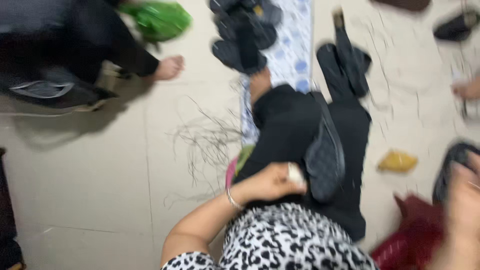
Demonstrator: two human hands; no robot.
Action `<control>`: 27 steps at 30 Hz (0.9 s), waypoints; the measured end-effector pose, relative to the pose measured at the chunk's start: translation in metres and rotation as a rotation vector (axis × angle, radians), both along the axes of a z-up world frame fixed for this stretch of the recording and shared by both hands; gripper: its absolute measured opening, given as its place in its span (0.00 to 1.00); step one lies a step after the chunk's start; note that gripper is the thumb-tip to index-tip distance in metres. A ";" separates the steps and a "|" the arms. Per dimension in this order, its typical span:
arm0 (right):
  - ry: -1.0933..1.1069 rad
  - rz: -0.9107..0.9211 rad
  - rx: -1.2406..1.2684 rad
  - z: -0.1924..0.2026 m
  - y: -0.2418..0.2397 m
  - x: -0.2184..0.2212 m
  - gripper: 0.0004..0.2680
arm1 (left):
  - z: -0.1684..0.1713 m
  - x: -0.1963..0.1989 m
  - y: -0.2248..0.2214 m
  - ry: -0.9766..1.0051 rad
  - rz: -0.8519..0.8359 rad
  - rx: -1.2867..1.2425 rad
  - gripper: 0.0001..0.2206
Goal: The person stitches a black shoe sole using a needle and black thread while sitting on the floor.
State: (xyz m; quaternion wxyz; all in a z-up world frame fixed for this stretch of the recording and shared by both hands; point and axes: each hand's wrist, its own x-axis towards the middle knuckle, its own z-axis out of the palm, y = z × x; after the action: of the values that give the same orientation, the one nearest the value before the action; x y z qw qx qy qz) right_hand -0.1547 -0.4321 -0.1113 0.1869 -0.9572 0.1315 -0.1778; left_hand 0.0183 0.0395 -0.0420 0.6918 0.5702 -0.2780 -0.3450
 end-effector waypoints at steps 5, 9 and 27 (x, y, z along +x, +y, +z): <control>0.341 0.141 0.548 0.129 0.194 0.064 0.12 | 0.074 0.044 -0.034 0.459 0.161 -0.383 0.16; 0.255 0.347 0.828 0.149 0.203 0.069 0.04 | 0.043 0.078 0.001 0.617 0.298 -0.653 0.21; -0.134 0.304 1.112 0.193 0.230 0.122 0.10 | 0.071 0.017 -0.062 -0.255 -0.048 0.174 0.19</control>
State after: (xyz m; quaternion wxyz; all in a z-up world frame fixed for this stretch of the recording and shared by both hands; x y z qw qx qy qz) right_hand -0.0329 -0.2022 0.0819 0.6931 -0.7098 0.0541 -0.1133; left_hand 0.0355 -0.0221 0.0287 0.5905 0.6605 -0.3461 -0.3088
